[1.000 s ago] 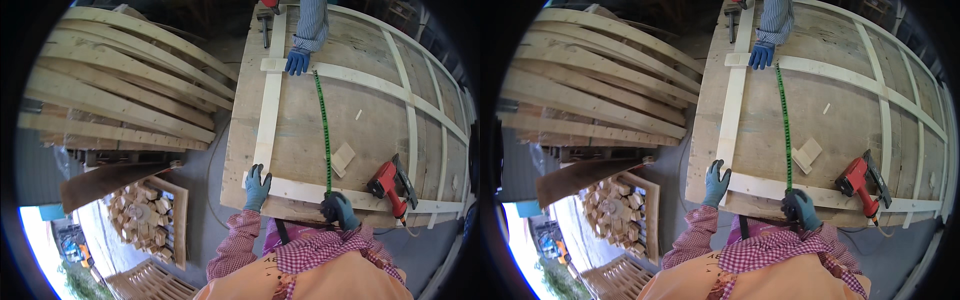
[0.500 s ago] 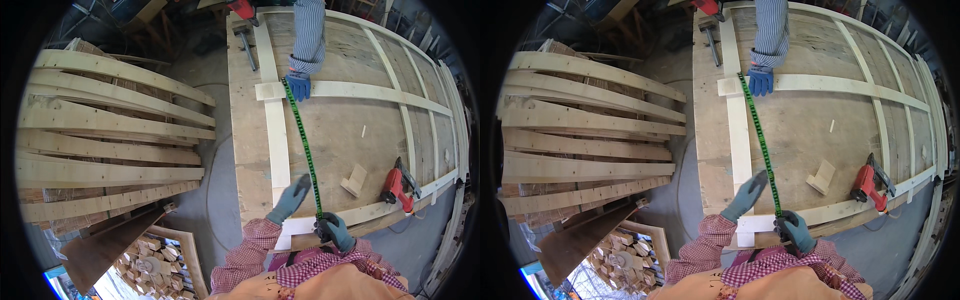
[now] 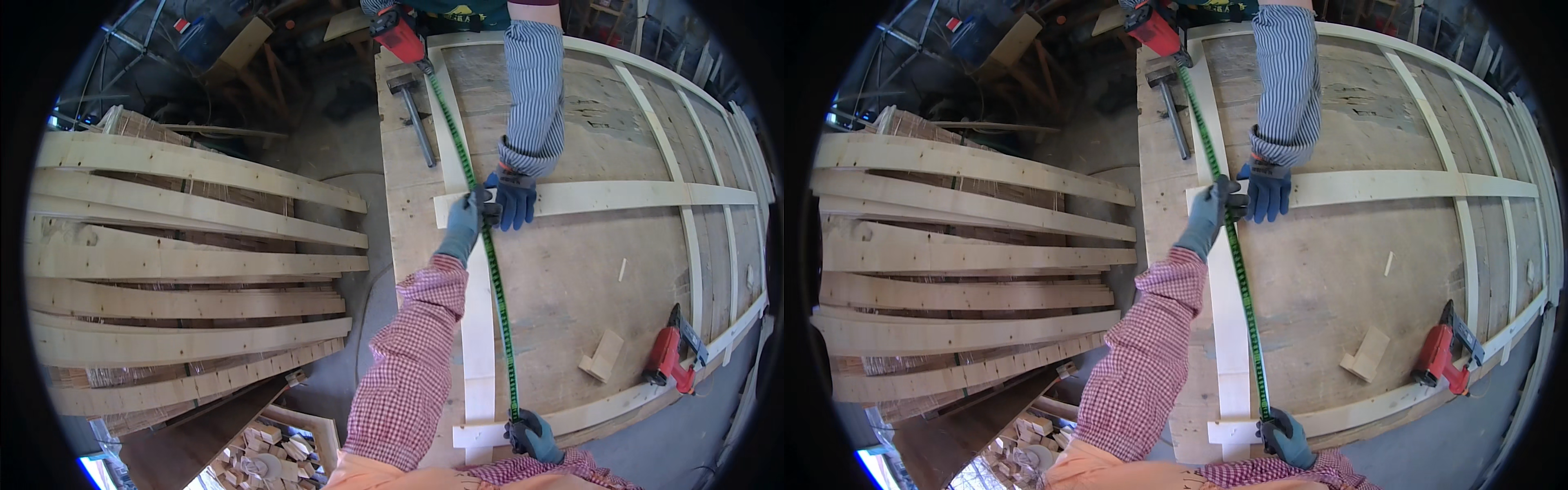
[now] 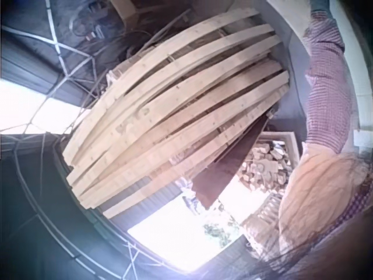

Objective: The person assembles a wooden frame by positioning planks and using a nail gun to fasten them. They measure the frame with a tape measure to ensure alignment and continue securing additional planks.

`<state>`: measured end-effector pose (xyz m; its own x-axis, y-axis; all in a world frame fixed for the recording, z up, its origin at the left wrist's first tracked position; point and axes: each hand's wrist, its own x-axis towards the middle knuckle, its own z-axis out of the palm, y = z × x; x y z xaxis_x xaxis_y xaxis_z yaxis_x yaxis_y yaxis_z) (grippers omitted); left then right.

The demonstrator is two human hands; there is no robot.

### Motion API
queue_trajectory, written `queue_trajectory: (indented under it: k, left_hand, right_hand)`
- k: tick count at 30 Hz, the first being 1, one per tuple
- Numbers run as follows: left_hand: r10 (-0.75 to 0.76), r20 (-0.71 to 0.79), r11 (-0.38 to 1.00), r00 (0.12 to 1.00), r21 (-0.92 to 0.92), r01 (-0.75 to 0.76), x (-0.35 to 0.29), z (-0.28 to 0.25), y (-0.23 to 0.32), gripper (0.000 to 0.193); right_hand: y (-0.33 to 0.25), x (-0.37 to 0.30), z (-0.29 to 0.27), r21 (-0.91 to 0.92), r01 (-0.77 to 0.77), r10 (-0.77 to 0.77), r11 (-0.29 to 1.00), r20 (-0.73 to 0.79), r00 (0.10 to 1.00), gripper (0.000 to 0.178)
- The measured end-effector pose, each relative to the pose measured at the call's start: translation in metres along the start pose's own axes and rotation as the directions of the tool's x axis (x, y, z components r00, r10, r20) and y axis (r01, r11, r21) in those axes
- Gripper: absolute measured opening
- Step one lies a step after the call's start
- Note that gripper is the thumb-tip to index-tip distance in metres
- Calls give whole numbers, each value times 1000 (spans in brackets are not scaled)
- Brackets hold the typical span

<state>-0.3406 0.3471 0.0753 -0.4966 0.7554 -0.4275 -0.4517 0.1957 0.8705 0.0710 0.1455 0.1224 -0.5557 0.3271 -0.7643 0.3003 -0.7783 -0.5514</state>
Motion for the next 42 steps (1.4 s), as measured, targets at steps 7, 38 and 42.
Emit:
queue_trajectory:
  k: [7, 38, 42]
  left_hand:
    - [672, 129, 209, 729, 912, -353, -27, -42, -50, 60]
    - [648, 143, 77, 748, 965, -251, -44, -104, -105, 62]
    - [642, 148, 93, 752, 959, -268, -47, -103, -110, 61]
  right_hand:
    - [-69, 125, 25, 48, 120, -106, 992, -232, 967, 35]
    - [-136, 209, 65, -184, 145, -203, 972, -355, 913, 27]
    - [-150, 201, 97, -267, 64, -175, 961, -413, 894, 34]
